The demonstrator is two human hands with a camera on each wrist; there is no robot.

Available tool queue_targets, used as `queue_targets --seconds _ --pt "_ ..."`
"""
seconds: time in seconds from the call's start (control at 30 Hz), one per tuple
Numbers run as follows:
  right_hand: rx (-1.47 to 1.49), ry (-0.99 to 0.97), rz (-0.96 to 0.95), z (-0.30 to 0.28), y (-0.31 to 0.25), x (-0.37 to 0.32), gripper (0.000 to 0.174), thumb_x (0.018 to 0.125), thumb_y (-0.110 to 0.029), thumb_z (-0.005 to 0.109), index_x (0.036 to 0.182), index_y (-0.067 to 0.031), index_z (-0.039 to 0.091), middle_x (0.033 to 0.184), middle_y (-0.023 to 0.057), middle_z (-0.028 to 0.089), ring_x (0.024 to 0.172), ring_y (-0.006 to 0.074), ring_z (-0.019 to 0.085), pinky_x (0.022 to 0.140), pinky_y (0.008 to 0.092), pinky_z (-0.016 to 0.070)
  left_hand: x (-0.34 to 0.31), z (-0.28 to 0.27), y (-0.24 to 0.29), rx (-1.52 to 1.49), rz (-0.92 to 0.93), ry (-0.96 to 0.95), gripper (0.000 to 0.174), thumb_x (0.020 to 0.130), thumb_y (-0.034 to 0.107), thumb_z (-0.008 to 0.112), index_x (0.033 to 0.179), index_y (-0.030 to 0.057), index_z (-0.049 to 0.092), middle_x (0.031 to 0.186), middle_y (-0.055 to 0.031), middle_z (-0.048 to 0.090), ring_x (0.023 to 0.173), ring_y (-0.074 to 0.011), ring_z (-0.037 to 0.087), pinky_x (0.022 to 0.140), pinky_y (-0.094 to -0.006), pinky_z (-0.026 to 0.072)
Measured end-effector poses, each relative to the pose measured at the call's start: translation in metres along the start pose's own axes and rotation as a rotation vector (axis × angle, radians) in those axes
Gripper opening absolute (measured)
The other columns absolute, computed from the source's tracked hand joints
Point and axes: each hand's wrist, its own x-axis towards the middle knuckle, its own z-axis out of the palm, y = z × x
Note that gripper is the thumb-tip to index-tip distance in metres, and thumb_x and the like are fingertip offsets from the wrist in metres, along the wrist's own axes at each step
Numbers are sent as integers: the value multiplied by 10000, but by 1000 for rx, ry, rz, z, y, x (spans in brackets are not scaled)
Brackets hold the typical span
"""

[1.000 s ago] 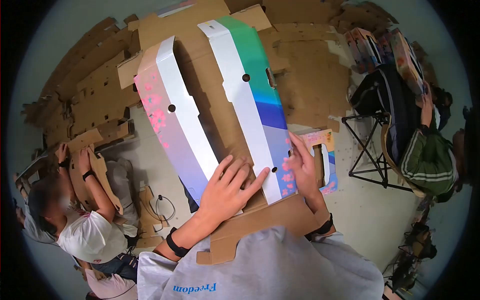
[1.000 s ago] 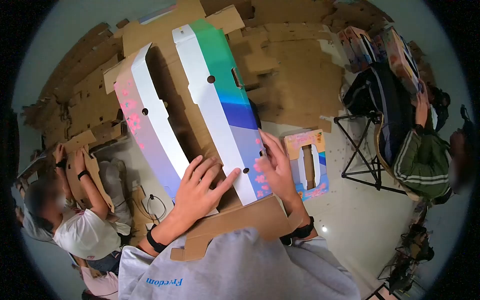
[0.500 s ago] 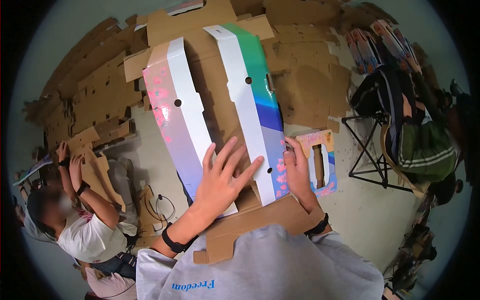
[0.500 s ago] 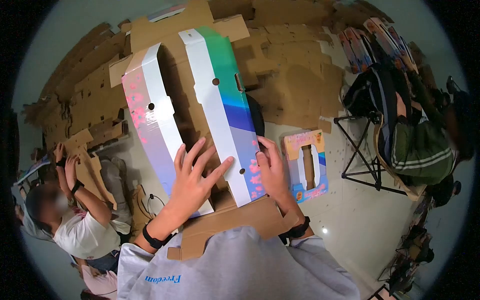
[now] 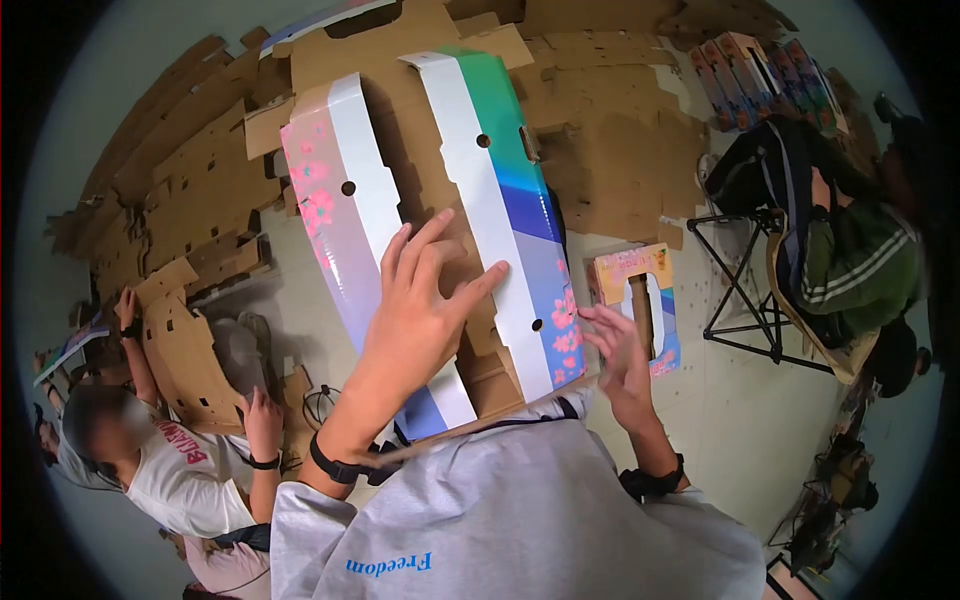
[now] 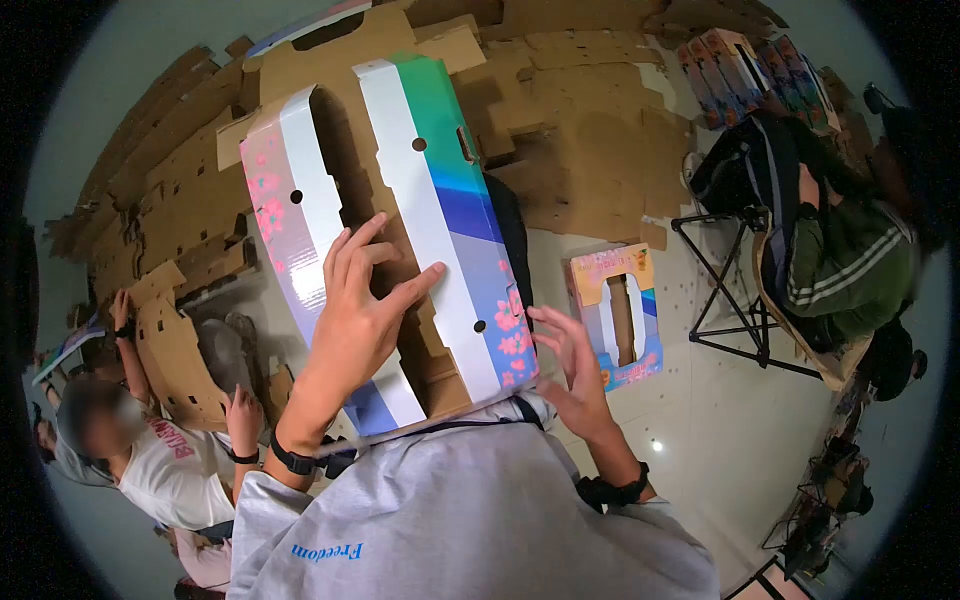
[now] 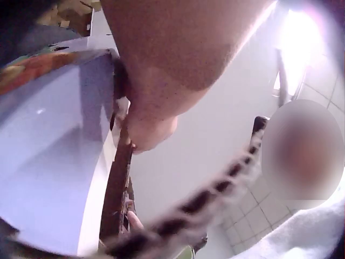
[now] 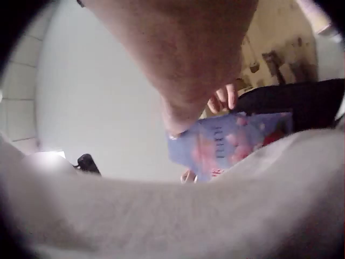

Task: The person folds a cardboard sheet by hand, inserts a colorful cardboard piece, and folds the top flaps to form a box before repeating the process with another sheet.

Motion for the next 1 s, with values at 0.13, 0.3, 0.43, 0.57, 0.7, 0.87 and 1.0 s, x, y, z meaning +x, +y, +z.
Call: queue_targets --seconds 0.13,0.3,0.43,0.57,0.7,0.87,1.0 --pt "-469 177 -65 24 -26 22 631 991 -340 725 1444 31 492 1464 218 519 1351 364 534 1128 450 439 -2 -12 -1 -209 -12 -52 533 825 -100 638 1220 219 799 1347 -132 553 1495 -441 407 1239 -589 322" --pt "-595 173 -168 41 -19 44 526 1061 -324 610 1430 40 520 1383 232 528 1253 371 553 1086 457 444 0 -31 -28 -815 -69 -172 406 897 -79 599 1206 102 789 1453 -149 598 1540 -432 378 1246 -534 319" --pt "-639 255 -172 45 -1 45 468 1085 -309 547 1398 39 564 1235 212 526 1112 347 555 1011 453 468 -12 -54 -40 -972 -179 -168 288 981 -11 578 1191 22 772 1402 -140 659 1499 -385 459 1204 -487 385" --pt "-717 309 -348 46 0 44 438 1098 -297 504 1345 38 639 1097 167 512 1010 314 535 925 424 470 -40 -58 -33 -911 -218 -150 291 944 -25 581 1157 16 775 1266 -143 726 1359 -367 602 1117 -469 478" --pt "-754 307 -424 43 4 43 429 1102 -265 481 1313 44 690 1036 149 516 966 290 529 883 406 463 -69 -51 -13 -747 -218 -81 307 882 -86 582 1098 15 774 1101 -103 772 1130 -322 733 967 -430 573" --pt "-711 275 -307 44 1 43 418 1105 -195 457 1362 41 685 984 137 522 934 274 536 847 380 468 -104 -31 -3 -833 -327 633 213 1007 -21 451 915 -10 642 734 -114 662 756 -253 688 854 -460 575" --pt "-698 264 -314 45 5 48 410 1103 -147 449 1397 38 668 1010 148 533 941 268 545 835 366 477 -112 -8 4 -987 -395 666 210 1010 41 472 896 -15 639 727 -111 625 737 -243 647 897 -471 558"
